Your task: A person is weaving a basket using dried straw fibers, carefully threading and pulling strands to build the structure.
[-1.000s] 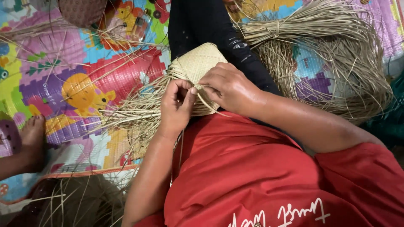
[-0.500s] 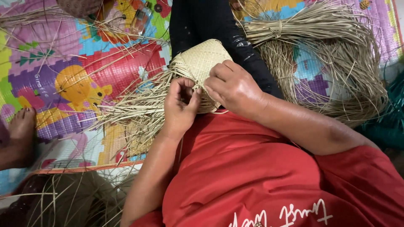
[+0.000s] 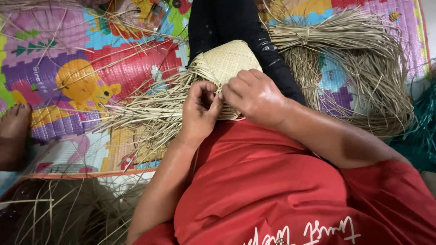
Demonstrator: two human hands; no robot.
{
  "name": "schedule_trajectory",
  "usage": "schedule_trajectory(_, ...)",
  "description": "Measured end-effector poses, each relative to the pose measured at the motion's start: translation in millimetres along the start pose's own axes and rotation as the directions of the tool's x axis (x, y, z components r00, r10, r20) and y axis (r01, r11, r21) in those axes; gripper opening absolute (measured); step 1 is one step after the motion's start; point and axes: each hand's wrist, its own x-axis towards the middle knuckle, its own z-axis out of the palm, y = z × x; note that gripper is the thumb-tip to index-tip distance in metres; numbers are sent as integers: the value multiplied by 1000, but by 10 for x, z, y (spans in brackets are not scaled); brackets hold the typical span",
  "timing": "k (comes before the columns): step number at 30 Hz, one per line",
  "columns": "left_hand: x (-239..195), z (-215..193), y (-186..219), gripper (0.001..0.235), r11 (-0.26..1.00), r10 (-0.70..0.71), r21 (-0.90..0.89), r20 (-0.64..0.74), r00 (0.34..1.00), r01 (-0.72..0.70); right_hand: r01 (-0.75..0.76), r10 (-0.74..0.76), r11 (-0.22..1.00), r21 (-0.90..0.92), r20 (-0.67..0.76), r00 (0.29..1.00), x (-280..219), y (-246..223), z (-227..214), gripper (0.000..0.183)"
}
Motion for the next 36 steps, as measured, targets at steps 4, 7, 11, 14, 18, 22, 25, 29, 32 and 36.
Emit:
schedule_trajectory(4, -24, 14, -44, 18, 1000, -5, -26, -17, 1000, 5, 106, -105, 994, -39, 29, 994, 13, -28, -62, 20)
schedule_trajectory(7, 4, 16, -12, 18, 999, -12, -32, 2, 1000, 12, 117, -115, 993, -20, 105, 988, -22, 19, -110, 19)
schedule_trajectory(11, 10, 2, -18, 18, 999, -12, -46, 15, 1000, 12, -88, 76, 975, 206, 67, 995, -69, 66, -90, 10)
schedule_trajectory(14, -5, 32, -96, 18, 997, -8, -73, 8, 1000, 8, -265, 261, 891, 369, 60, 963, -177, 61, -2, 8)
schedule_trajectory(18, 2, 27, -121, 19, 995, 7, -96, 19, 1000, -6, -291, 284, 877, 382, 75, 956, -164, 66, 33, 9)
schedule_trajectory(22, 5, 14, -88, 18, 996, 22, -88, 16, 1000, -21, -270, 264, 918, 291, 63, 963, -135, 46, 39, 11)
schedule_trajectory(25, -5, 12, -77, 18, 995, 24, -95, 25, 999, -21, -271, 265, 929, 253, 59, 963, -157, 33, 79, 11)
schedule_trajectory(29, -8, 18, -78, 18, 994, 31, -106, 33, 999, -27, -242, 245, 948, 209, 12, 969, -158, 27, 138, 11)
schedule_trajectory(32, -5, 3, -98, 18, 995, 56, -86, 25, 998, -54, -213, 221, 957, 196, -16, 975, -136, 26, 142, 9)
schedule_trajectory(36, -17, -46, -48, 16, 991, 134, 5, -16, 991, -134, -238, 260, 925, 296, -36, 965, -138, -24, 78, 13)
